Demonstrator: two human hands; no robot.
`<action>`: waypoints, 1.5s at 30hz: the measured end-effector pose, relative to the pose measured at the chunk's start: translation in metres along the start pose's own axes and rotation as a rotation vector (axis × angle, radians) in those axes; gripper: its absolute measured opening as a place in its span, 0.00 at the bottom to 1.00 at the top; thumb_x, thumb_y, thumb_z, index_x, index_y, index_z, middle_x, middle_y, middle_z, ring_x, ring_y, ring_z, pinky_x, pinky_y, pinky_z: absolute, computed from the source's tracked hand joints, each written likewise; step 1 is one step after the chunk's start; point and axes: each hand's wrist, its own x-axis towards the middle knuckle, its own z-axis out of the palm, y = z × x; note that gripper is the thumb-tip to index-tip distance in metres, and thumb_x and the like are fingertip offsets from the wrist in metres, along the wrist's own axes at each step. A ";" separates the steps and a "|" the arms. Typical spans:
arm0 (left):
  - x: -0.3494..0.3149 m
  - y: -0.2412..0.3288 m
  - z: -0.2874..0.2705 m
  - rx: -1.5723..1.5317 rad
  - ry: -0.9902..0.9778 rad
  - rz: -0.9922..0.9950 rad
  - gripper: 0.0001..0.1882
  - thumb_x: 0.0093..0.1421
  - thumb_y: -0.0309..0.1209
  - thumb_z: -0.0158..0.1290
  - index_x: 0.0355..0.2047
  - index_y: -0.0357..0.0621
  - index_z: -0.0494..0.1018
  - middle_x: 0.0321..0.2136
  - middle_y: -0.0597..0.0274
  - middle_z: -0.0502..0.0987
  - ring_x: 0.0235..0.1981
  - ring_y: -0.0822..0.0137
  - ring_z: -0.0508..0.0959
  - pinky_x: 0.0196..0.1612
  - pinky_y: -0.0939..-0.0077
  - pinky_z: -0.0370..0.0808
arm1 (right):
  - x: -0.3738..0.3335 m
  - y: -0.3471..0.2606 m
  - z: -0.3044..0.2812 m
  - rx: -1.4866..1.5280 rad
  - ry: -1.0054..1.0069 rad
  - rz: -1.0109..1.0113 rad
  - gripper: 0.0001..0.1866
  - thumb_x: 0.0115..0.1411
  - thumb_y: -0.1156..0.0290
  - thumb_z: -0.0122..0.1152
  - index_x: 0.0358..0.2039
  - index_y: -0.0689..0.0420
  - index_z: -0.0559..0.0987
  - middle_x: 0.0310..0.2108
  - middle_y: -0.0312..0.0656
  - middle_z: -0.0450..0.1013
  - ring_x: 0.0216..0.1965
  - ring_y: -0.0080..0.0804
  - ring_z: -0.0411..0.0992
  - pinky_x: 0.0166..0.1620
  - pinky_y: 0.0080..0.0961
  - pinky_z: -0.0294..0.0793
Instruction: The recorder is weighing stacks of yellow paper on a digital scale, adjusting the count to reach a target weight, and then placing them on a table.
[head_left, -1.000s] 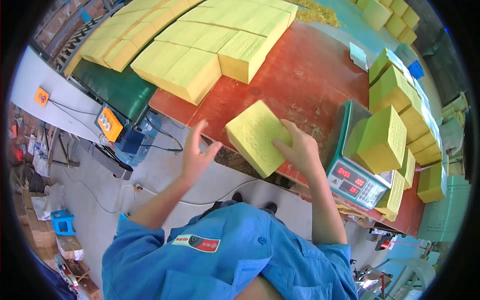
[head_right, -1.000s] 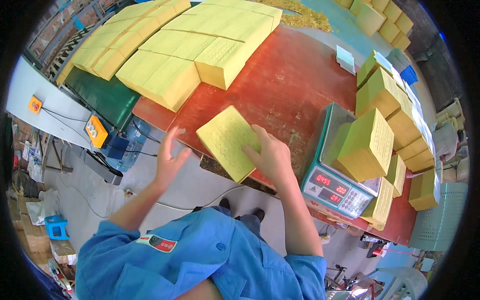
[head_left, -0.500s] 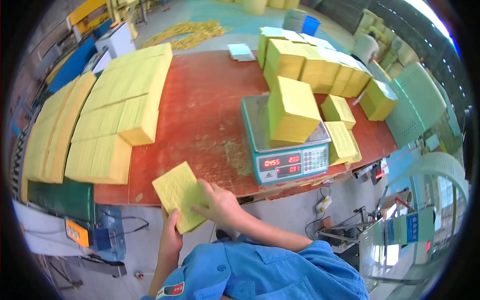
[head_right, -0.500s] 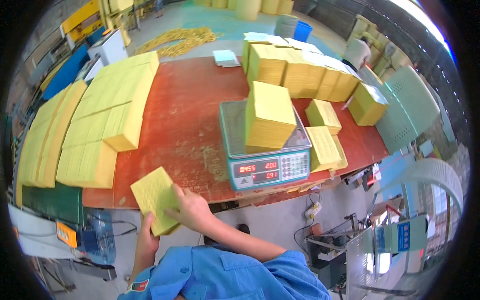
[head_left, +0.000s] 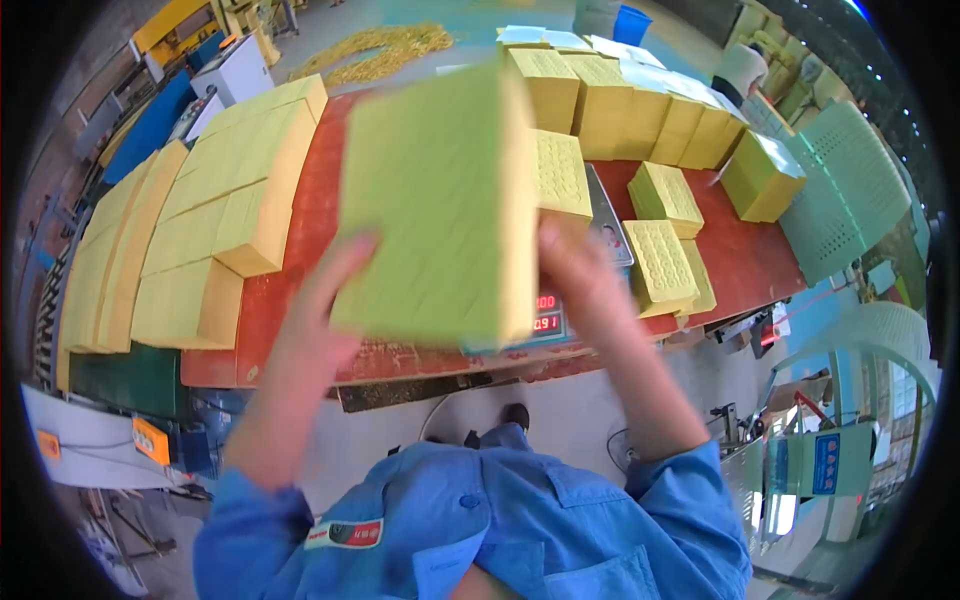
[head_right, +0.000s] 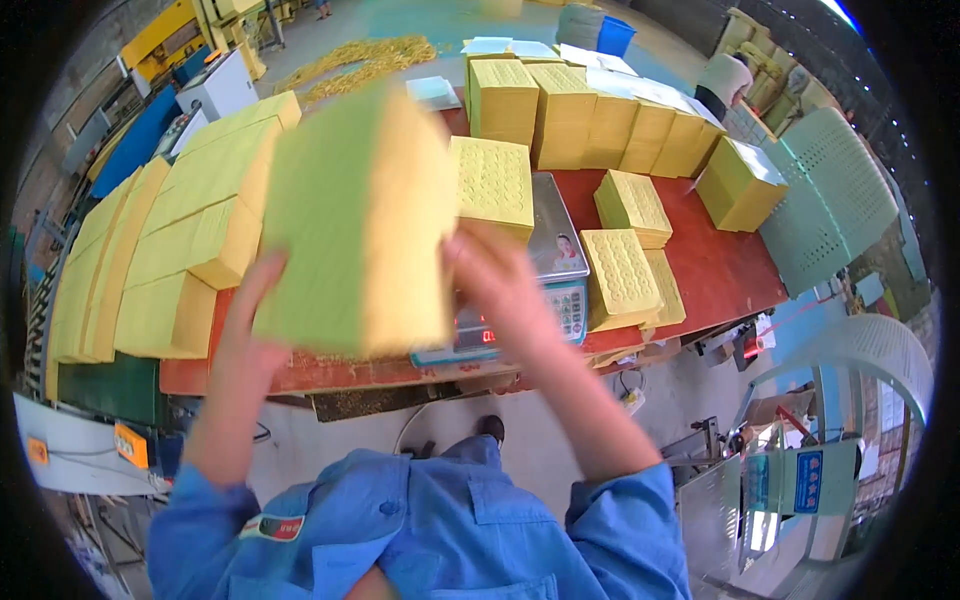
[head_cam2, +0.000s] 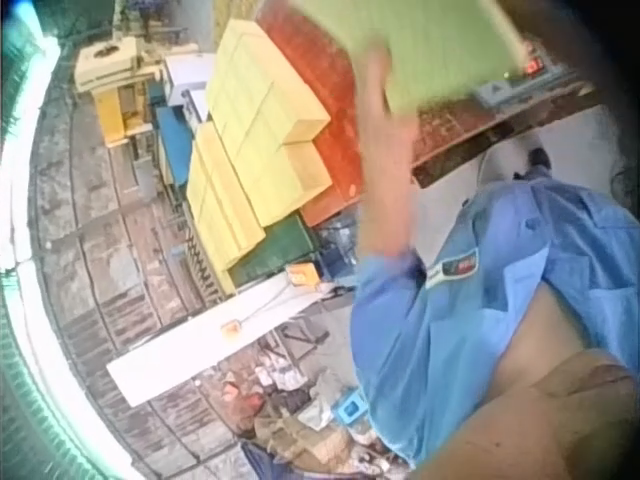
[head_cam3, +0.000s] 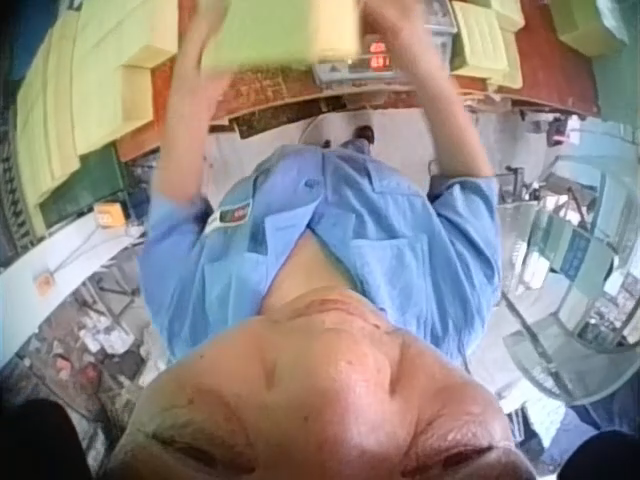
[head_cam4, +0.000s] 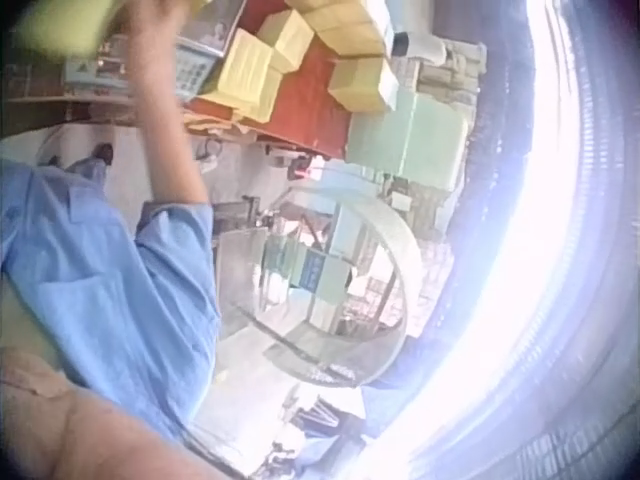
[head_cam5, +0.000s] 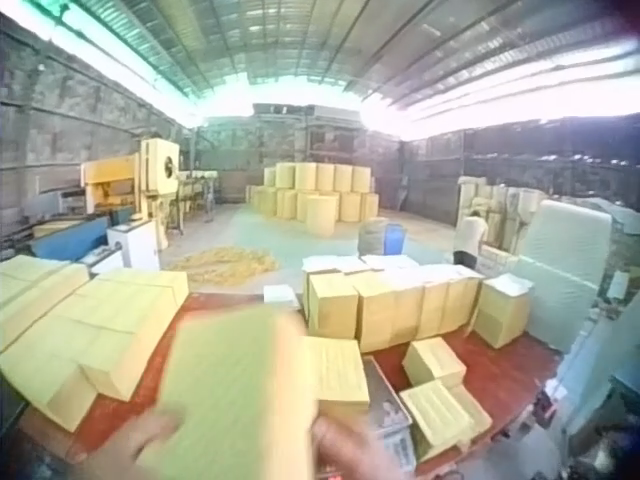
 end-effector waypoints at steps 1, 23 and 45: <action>0.037 0.027 0.020 -0.054 -0.083 0.149 0.30 0.55 0.17 0.56 0.59 0.36 0.65 0.57 0.51 0.70 0.61 0.59 0.68 0.63 0.65 0.65 | 0.016 -0.011 -0.021 0.129 0.066 -0.007 0.29 0.64 0.53 0.56 0.55 0.63 0.72 0.39 0.40 0.74 0.35 0.26 0.74 0.35 0.26 0.75; 0.177 0.060 0.131 -0.330 -0.114 -0.534 0.44 0.50 0.62 0.58 0.60 0.47 0.66 0.54 0.53 0.70 0.55 0.58 0.69 0.54 0.57 0.67 | 0.110 0.021 -0.152 0.174 -0.023 0.113 0.17 0.65 0.64 0.52 0.45 0.64 0.77 0.35 0.40 0.76 0.33 0.27 0.74 0.37 0.24 0.76; 0.184 -0.043 0.204 -1.011 0.076 -0.479 0.40 0.65 0.61 0.40 0.64 0.42 0.58 0.55 0.56 0.70 0.53 0.63 0.72 0.53 0.68 0.72 | 0.176 0.088 -0.141 0.389 0.200 0.022 0.26 0.61 0.50 0.58 0.51 0.58 0.75 0.43 0.42 0.75 0.42 0.29 0.74 0.40 0.29 0.75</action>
